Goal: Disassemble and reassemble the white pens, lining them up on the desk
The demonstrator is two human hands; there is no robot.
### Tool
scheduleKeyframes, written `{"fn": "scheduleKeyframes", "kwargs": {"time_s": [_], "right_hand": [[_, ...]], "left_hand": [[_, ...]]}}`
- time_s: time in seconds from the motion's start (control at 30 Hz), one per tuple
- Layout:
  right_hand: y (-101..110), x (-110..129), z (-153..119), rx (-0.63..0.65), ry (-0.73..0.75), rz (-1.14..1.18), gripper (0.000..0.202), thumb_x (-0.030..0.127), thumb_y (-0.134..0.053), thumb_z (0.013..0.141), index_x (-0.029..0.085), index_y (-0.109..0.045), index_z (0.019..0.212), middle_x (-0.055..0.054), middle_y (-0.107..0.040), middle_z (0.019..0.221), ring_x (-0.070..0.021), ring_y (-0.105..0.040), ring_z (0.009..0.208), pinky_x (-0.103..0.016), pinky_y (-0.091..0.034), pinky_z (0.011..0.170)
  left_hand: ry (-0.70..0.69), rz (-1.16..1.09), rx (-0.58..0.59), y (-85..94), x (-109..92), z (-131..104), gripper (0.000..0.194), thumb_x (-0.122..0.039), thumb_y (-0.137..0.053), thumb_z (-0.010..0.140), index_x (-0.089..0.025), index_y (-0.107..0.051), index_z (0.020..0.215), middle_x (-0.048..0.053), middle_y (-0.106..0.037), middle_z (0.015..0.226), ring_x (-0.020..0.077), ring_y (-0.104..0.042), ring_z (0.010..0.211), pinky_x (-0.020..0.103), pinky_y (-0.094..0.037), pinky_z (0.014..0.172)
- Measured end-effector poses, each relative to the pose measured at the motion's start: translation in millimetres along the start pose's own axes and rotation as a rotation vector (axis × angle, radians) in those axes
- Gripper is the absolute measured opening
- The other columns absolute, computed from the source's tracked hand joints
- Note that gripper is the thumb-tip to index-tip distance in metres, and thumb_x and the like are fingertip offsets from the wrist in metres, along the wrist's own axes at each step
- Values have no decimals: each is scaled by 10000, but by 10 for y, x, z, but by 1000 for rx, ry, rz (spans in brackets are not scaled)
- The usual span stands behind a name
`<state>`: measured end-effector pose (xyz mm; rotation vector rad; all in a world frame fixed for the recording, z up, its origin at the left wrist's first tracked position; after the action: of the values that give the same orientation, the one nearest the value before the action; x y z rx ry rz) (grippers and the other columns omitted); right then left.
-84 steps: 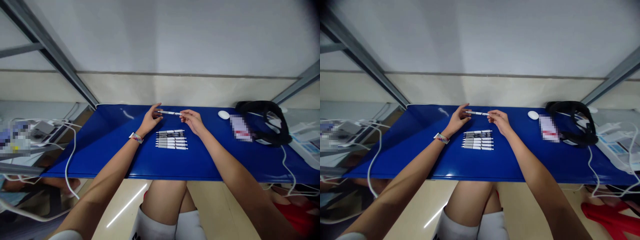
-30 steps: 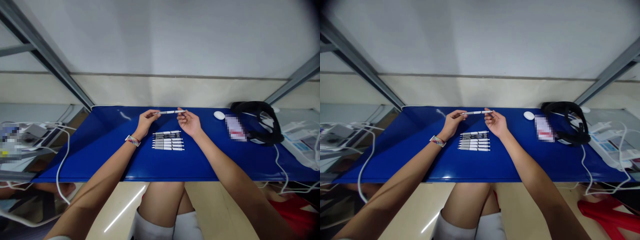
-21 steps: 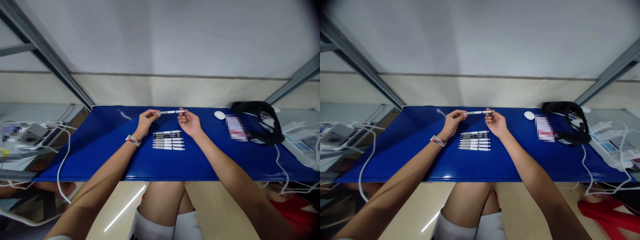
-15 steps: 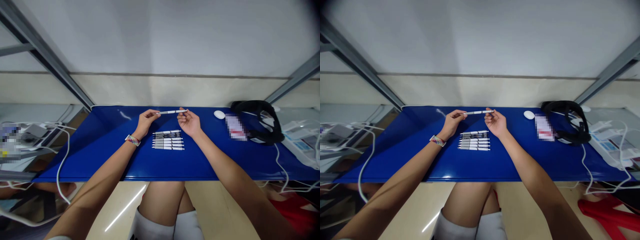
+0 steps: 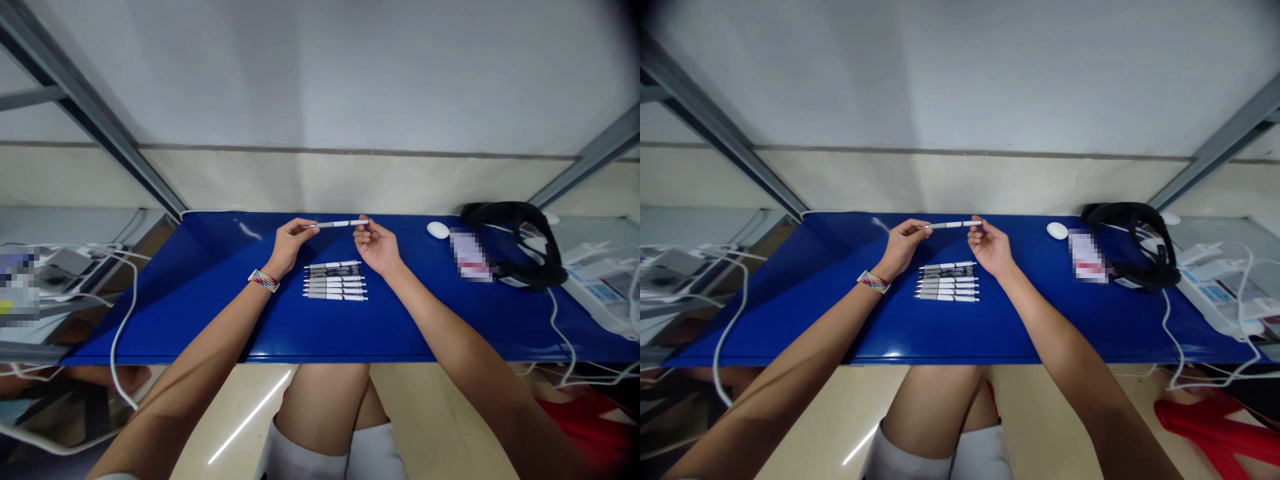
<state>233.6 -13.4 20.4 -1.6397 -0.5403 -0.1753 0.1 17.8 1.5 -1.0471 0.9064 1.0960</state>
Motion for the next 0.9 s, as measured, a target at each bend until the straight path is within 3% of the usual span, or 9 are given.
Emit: {"fn": "scheduleKeyframes", "kwargs": {"time_s": [0.1, 0.27, 0.43, 0.6, 0.8, 0.9], "right_hand": [[6, 9, -8, 19, 7, -23, 150, 208, -597, 999, 151, -708, 1083, -38, -639, 777, -110, -536, 616, -197, -515, 524], [23, 16, 18, 23, -12, -50, 150, 128, -629, 952, 174, -697, 1078, -16, -643, 768, -104, -537, 611, -190, -512, 521], [23, 12, 30, 0, 0, -29, 181, 175, -582, 996, 157, -700, 1133, -47, -690, 827, -109, -573, 640, -195, -545, 549], [36, 1, 19, -15, 0, -13, 225, 119, -567, 951, 134, -703, 1131, -40, -674, 773, -99, -544, 603, -176, -511, 528], [38, 7, 5, -13, 0, -28, 235, 220, -619, 956, 146, -715, 1157, -49, -687, 808, -118, -557, 618, -207, -528, 526], [39, 8, 17, -24, -12, -5, 195, 146, -607, 956, 154, -710, 1121, -34, -680, 791, -100, -541, 595, -185, -516, 520]], "left_hand": [[9, -10, 3, -1, 9, 2, 316, -365, -977, 713, -214, -833, 950, 33, -785, 883, 168, -710, 841, 327, -555, 864], [14, -22, -12, 0, 10, 8, 314, -358, -974, 708, -213, -827, 946, 26, -774, 860, 162, -704, 827, 319, -553, 846], [28, -56, -22, -23, -21, 6, 314, -344, -976, 694, -204, -824, 929, 24, -766, 841, 156, -699, 814, 313, -552, 845], [24, -81, -16, -24, -21, 5, 307, -334, -985, 687, -207, -822, 914, 14, -756, 818, 142, -690, 797, 298, -542, 839], [-6, -64, -25, -39, -56, -15, 300, -321, -986, 674, -212, -808, 889, 5, -752, 831, 138, -682, 807, 294, -537, 841], [10, -63, -25, -50, -74, -21, 317, -335, -983, 669, -208, -803, 897, 12, -754, 833, 154, -696, 818, 313, -549, 850]]}}
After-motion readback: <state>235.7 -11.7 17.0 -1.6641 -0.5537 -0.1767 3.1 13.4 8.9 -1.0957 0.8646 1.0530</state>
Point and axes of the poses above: each hand's wrist, its own z-axis towards the middle knuckle, its own y-axis out of the back of the hand, x = y × z, the point moved 2 cm from there along z, towards the middle knuckle
